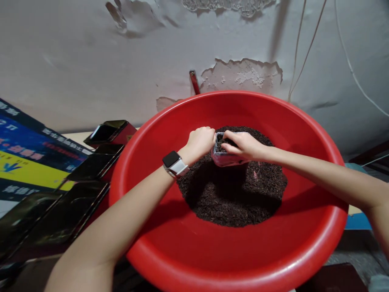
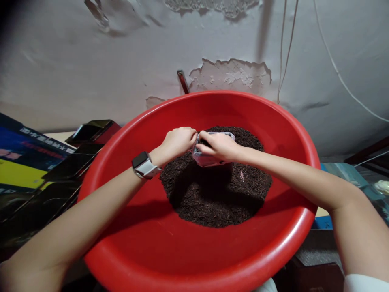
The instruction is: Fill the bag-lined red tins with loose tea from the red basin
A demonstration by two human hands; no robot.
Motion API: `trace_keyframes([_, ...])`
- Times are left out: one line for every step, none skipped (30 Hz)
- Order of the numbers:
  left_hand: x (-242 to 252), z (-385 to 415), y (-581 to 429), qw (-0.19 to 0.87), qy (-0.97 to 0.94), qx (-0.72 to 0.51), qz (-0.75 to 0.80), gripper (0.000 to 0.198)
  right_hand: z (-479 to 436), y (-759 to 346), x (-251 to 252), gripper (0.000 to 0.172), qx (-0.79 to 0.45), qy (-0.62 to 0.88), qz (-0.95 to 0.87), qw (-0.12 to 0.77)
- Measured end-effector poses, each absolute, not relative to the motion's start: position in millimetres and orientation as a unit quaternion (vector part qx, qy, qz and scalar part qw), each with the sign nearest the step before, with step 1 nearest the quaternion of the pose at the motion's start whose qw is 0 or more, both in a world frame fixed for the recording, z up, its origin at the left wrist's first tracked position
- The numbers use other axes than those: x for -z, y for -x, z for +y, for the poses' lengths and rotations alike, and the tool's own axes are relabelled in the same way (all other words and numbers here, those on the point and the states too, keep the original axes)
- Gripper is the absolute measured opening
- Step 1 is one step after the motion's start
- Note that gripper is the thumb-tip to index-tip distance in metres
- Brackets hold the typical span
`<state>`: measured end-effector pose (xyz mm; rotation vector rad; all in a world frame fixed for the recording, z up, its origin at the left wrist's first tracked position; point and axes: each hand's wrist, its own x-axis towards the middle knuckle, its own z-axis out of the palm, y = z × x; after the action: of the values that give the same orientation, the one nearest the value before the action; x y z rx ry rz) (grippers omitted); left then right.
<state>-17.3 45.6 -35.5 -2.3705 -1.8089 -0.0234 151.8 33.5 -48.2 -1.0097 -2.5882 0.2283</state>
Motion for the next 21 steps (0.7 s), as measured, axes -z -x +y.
trace_keyframes([37, 47, 18, 0.069, 0.79, 0.001, -0.609, 0.04, 40, -155, 51, 0.025, -0.068, 0.378, -0.903, 0.192])
trace_keyframes([38, 48, 19, 0.057, 0.788, -0.005, -0.614, 0.041, 47, -158, 55, 0.023, -0.061, 0.389, -0.897, 0.2])
trace_keyframes([39, 50, 20, 0.048, 0.786, -0.011, -0.617, 0.043, 52, -161, 58, 0.022, -0.061, 0.391, -0.896, 0.203])
trace_keyframes([40, 51, 21, 0.04, 0.784, -0.016, -0.619, 0.044, 56, -163, 61, 0.02, -0.065, 0.384, -0.899, 0.202])
trace_keyframes([41, 53, 22, 0.033, 0.783, -0.021, -0.621, 0.044, 59, -164, 64, 0.019, -0.069, 0.372, -0.904, 0.2])
trace_keyframes([42, 54, 22, 0.029, 0.781, -0.026, -0.623, 0.044, 61, -166, 66, 0.017, -0.074, 0.359, -0.909, 0.199])
trace_keyframes([42, 55, 23, 0.024, 0.779, -0.031, -0.625, 0.044, 62, -167, 66, 0.016, -0.076, 0.347, -0.914, 0.197])
trace_keyframes([43, 55, 23, 0.02, 0.778, -0.035, -0.627, 0.044, 63, -168, 67, 0.015, -0.078, 0.337, -0.917, 0.199])
trace_keyframes([44, 56, 24, 0.016, 0.777, -0.037, -0.629, 0.044, 62, -168, 66, 0.015, -0.078, 0.33, -0.919, 0.202])
trace_keyframes([44, 56, 24, 0.013, 0.776, -0.039, -0.63, 0.044, 62, -169, 66, 0.015, -0.079, 0.325, -0.92, 0.206])
trace_keyframes([45, 56, 24, 0.011, 0.775, -0.04, -0.63, 0.044, 62, -169, 65, 0.015, -0.081, 0.322, -0.92, 0.21])
trace_keyframes([46, 57, 25, 0.008, 0.776, -0.041, -0.63, 0.043, 61, -169, 65, 0.016, -0.083, 0.32, -0.92, 0.213])
trace_keyframes([46, 58, 25, 0.004, 0.775, -0.041, -0.63, 0.043, 61, -169, 64, 0.016, -0.086, 0.318, -0.919, 0.215])
trace_keyframes([47, 59, 25, -0.003, 0.776, -0.04, -0.629, 0.044, 61, -169, 62, 0.017, -0.089, 0.317, -0.919, 0.217])
trace_keyframes([47, 60, 26, -0.012, 0.777, -0.039, -0.629, 0.044, 62, -170, 61, 0.017, -0.093, 0.317, -0.918, 0.221])
trace_keyframes([48, 62, 27, -0.024, 0.777, -0.036, -0.628, 0.044, 64, -171, 59, 0.018, -0.095, 0.32, -0.915, 0.227])
trace_keyframes([48, 63, 28, -0.038, 0.778, -0.032, -0.626, 0.043, 66, -172, 56, 0.019, -0.096, 0.327, -0.91, 0.236])
trace_keyframes([49, 65, 29, -0.055, 0.779, -0.026, -0.624, 0.041, 69, -175, 53, 0.02, -0.093, 0.34, -0.903, 0.247])
trace_keyframes([49, 67, 30, -0.074, 0.778, -0.018, -0.624, 0.039, 72, -180, 50, 0.021, -0.086, 0.36, -0.893, 0.258])
trace_keyframes([50, 69, 32, -0.099, 0.774, -0.008, -0.625, 0.036, 77, -186, 47, 0.022, -0.074, 0.387, -0.88, 0.265])
trace_keyframes([51, 70, 33, -0.134, 0.766, 0.008, -0.628, 0.033, 82, -193, 45, 0.023, -0.058, 0.42, -0.867, 0.261])
